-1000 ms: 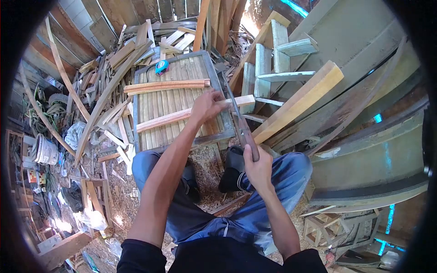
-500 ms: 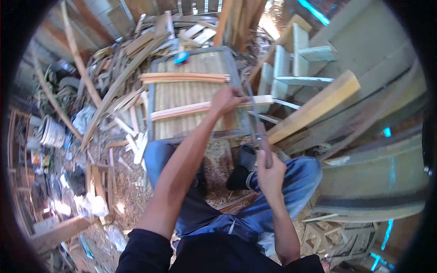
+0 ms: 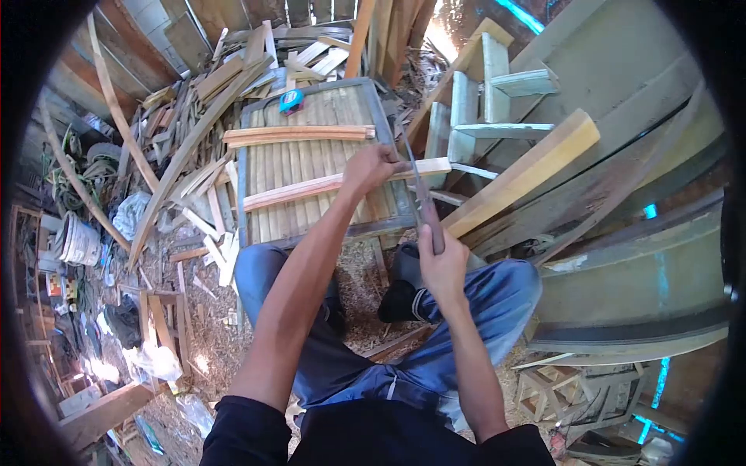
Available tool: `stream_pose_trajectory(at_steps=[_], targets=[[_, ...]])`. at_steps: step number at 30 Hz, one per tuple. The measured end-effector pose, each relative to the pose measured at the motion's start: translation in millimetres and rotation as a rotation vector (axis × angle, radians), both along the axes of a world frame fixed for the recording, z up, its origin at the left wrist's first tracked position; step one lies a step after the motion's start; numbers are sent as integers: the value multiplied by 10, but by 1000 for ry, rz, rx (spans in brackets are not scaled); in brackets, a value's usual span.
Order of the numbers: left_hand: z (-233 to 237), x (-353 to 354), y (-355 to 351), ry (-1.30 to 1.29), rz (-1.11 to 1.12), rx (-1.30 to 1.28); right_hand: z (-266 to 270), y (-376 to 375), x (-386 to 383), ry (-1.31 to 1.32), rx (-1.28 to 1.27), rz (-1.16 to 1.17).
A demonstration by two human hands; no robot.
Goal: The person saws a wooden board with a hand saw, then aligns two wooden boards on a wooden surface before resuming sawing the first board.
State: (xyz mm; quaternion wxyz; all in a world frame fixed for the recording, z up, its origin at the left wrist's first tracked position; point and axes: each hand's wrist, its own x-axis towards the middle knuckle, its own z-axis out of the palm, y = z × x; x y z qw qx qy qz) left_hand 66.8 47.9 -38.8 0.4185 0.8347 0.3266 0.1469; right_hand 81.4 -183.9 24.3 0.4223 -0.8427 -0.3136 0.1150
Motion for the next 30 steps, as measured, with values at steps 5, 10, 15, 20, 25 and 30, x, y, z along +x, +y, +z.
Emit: stream_pose_trajectory(at_steps=[5, 10, 15, 20, 25, 30], targets=[[110, -31, -21, 30, 6, 21, 135, -639, -357, 84, -20, -43], [9, -38, -39, -17, -14, 78, 88, -734, -346, 113, -14, -64], [61, -33, -32, 13, -21, 67, 56, 37, 42, 61, 9, -2], [55, -15, -33, 20, -25, 68, 56, -328, -132, -19, -62, -13], [-14, -39, -38, -32, -12, 135, 209, -936, -439, 300, -68, -100], [61, -32, -75, -39, -24, 121, -19, -51, -1, 64, 16, -32]])
